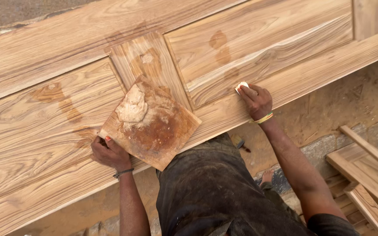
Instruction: The person applies a paste-like wood filler to a large wooden panel using a small putty knife. They scoop filler from a wooden board and spread it into the grooves and recessed areas of the panel's surface.
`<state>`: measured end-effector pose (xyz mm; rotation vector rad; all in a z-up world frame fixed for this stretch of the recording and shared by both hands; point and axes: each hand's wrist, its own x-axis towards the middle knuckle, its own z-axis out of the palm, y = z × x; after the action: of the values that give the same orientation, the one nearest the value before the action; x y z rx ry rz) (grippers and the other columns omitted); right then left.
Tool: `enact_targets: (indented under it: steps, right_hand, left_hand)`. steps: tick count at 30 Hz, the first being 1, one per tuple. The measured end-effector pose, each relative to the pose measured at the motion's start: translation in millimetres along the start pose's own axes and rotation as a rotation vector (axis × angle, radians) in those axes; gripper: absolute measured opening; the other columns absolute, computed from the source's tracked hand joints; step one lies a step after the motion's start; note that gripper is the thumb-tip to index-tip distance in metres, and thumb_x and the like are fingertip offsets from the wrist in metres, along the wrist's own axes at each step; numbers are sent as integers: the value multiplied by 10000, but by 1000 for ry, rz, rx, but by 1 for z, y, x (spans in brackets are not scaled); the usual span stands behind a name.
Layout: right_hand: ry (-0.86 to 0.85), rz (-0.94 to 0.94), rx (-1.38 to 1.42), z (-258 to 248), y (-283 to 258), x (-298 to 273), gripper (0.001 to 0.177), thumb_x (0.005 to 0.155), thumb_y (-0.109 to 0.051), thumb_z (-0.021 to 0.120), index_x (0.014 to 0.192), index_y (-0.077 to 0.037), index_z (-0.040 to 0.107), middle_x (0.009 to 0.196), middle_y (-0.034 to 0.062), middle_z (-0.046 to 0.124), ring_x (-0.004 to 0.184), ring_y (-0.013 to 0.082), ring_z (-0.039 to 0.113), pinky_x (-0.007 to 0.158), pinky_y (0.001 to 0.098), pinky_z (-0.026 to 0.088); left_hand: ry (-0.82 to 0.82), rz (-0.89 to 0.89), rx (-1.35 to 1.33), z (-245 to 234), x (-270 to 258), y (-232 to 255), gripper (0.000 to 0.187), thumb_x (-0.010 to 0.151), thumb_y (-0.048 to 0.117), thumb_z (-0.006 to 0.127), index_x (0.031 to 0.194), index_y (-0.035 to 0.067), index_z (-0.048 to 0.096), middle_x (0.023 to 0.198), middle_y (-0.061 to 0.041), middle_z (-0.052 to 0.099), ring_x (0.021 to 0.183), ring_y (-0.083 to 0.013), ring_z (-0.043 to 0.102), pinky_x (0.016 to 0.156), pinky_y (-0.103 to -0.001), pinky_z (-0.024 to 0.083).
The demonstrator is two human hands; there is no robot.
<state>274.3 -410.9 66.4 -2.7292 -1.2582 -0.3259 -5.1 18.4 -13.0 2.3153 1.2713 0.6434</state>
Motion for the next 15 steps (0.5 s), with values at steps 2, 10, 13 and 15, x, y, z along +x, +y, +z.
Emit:
enact_targets:
  steps: [2, 10, 13, 15]
  right_hand:
    - [-54, -100, -21, -7, 14, 2, 357, 867, -72, 663, 1194, -101, 804, 1204, 6, 749, 1014, 219, 684, 769, 378, 497]
    - [-165, -212, -32, -17, 94, 49, 223, 975, -54, 674, 1134, -175, 773, 1213, -34, 741, 1060, 203, 659, 902, 388, 489]
    - [-211, -371, 70, 5, 67, 87, 223, 1008, -48, 640, 1136, -175, 773, 1209, -10, 739, 1086, 191, 651, 940, 364, 496]
    - [-288, -499, 117, 15, 45, 96, 276, 1028, -35, 601, 1151, -209, 777, 1219, -18, 739, 1080, 171, 645, 938, 348, 493]
  left_hand:
    - [-1, 35, 11, -6, -1, 5, 589, 1145, 560, 379, 1115, 15, 599, 1002, -139, 611, 913, -312, 565, 883, -469, 357]
    - [65, 49, -28, -6, 0, 6, 525, 1162, 508, 417, 1151, 31, 636, 992, -143, 638, 953, -335, 601, 914, -480, 384]
    - [118, 66, -41, -10, 2, 15, 486, 1159, 481, 462, 1112, 31, 637, 1048, -149, 676, 989, -340, 620, 925, -486, 392]
    - [125, 57, -39, -14, 1, 18, 451, 1157, 449, 480, 1097, 34, 644, 1053, -147, 680, 1000, -346, 619, 925, -486, 391]
